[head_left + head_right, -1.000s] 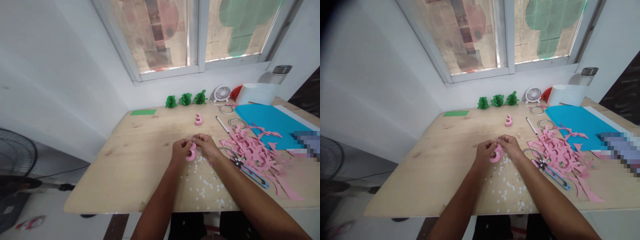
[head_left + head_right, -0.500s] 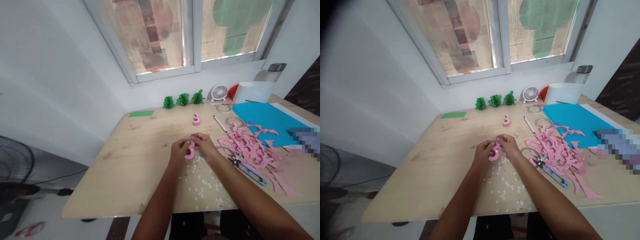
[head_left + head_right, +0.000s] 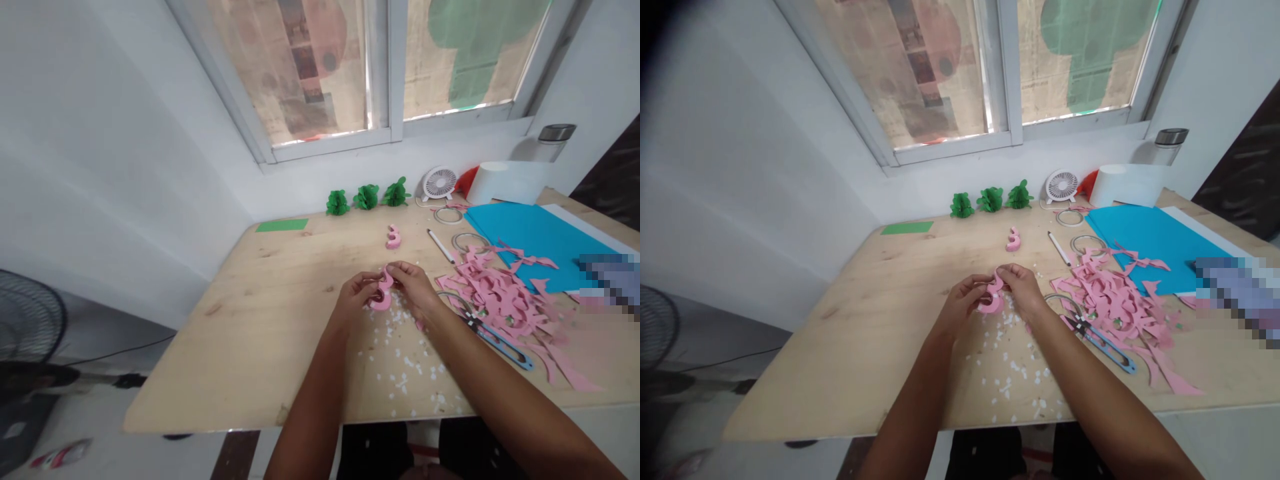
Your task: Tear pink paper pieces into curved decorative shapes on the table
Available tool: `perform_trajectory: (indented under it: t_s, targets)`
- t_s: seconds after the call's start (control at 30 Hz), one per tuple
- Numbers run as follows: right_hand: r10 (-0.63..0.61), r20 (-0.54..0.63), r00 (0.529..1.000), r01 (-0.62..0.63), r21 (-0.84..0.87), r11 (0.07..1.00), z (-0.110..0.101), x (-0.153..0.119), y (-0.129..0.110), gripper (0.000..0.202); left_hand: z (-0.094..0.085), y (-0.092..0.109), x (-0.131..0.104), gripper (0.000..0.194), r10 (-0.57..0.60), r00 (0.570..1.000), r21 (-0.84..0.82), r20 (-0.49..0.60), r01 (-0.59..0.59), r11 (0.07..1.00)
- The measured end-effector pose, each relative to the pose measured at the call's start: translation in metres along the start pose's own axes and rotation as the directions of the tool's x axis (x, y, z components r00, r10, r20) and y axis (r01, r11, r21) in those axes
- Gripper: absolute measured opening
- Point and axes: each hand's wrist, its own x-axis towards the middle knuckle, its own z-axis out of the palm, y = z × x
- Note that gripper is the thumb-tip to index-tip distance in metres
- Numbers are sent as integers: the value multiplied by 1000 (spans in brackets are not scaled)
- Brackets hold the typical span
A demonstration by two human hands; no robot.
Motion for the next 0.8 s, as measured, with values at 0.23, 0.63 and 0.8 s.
perform_trajectory:
  t_s: [0.23,0.63,0.8]
  targets:
    - [59,81,995,-66,88,994,-1,-1,-1,20,-14,6,1,38,-15,982,95,187,-3,995]
    - [105,144,984,-119,90,989,0,-3,0,20,-19,6,0,34,-21,972,132,232,-11,991]
    - [113,141,984,-125,83,989,0,-3,0,20,-19,6,0,33,-26,973,129,230,-4,992]
